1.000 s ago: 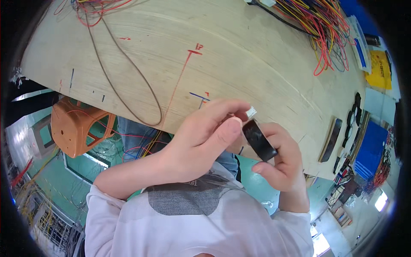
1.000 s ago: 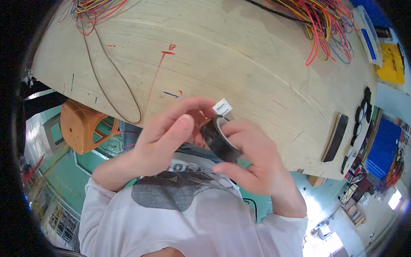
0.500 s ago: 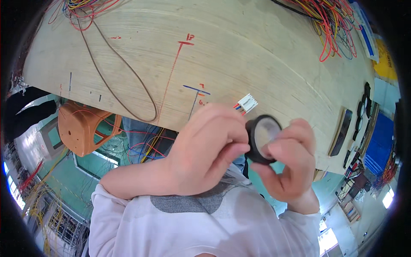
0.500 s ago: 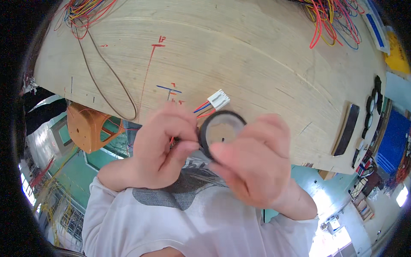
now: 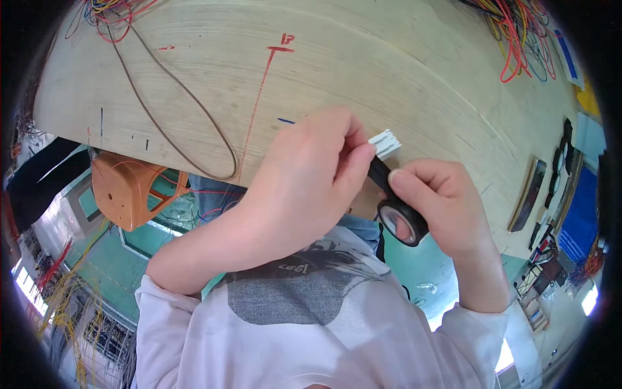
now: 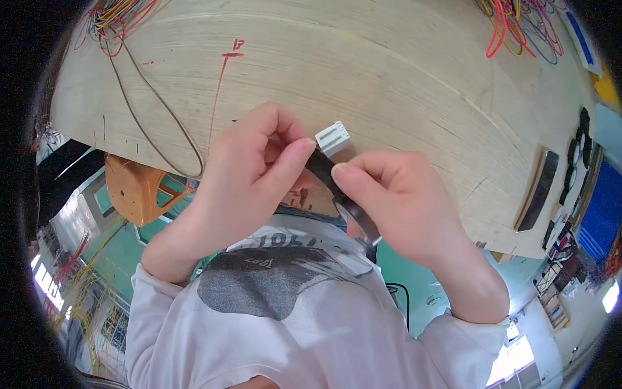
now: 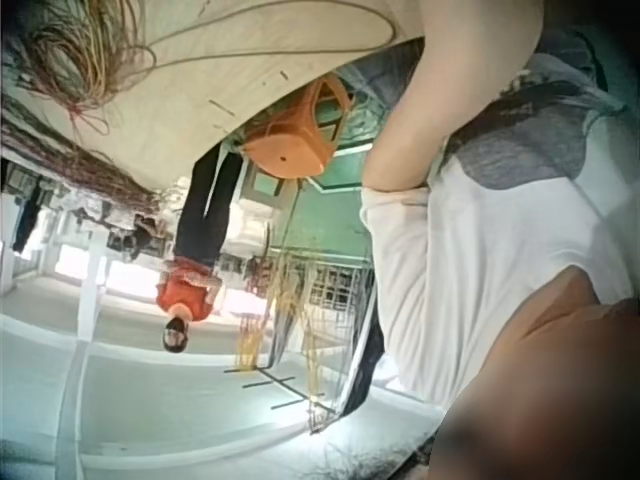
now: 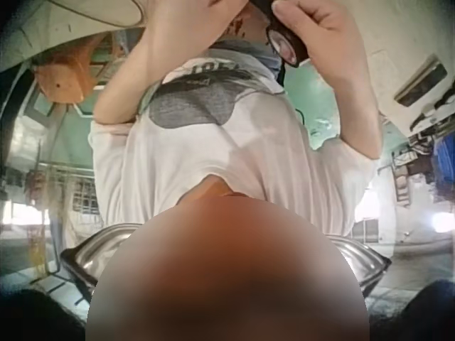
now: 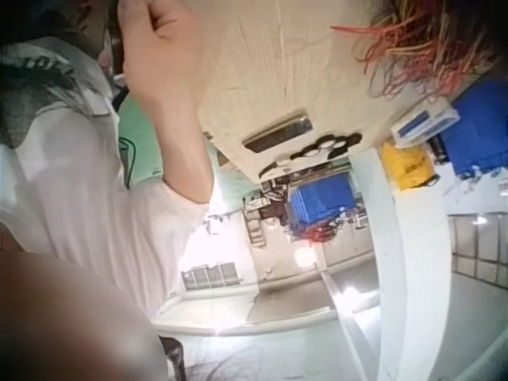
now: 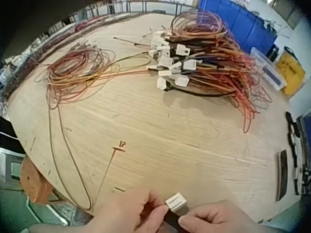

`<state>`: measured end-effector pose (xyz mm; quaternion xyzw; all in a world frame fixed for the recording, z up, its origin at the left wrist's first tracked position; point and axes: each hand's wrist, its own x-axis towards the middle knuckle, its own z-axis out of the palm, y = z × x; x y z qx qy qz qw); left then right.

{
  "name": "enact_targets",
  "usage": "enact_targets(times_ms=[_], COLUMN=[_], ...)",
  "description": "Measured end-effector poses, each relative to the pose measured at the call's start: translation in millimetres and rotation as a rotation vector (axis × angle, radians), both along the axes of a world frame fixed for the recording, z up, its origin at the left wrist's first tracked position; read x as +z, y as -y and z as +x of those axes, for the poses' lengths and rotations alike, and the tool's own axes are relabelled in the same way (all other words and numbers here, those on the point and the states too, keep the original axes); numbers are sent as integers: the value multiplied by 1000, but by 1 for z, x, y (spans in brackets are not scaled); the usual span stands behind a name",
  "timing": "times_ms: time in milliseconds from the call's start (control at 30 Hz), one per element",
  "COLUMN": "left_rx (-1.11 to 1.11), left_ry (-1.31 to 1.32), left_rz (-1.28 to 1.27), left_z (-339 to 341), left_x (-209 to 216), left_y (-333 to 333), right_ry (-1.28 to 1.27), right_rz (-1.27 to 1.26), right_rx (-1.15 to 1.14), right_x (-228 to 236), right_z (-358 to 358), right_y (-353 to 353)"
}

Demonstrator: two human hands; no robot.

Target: Taping electrical wire harnesses and organizing them on a factory workbench.

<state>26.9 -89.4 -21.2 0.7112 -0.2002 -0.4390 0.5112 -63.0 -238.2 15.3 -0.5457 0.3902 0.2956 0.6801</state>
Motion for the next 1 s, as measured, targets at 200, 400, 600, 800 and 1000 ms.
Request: enact_targets(times_ms=[200,400,600,800,1000], left_rx=[-29,89,89,39,37], left_ry=[244,154,269,371,429], left_rz=[33,7,2,25,17], left_z=[-1,-5,-9,-6,-6], left_x=[-3,-7,-9,-5,-7], left_y=[2,1,3,5,6], right_ry=[-2,63,22,29,24], right_rz=[0,-56,-94,-79,-71], right_rx=[-6,-1,10,51,13], right_x=[-3,-1,-6,-6,-6], right_z=[6,15,7,5,4], right_y=[-4,-5,-4,-4,-8])
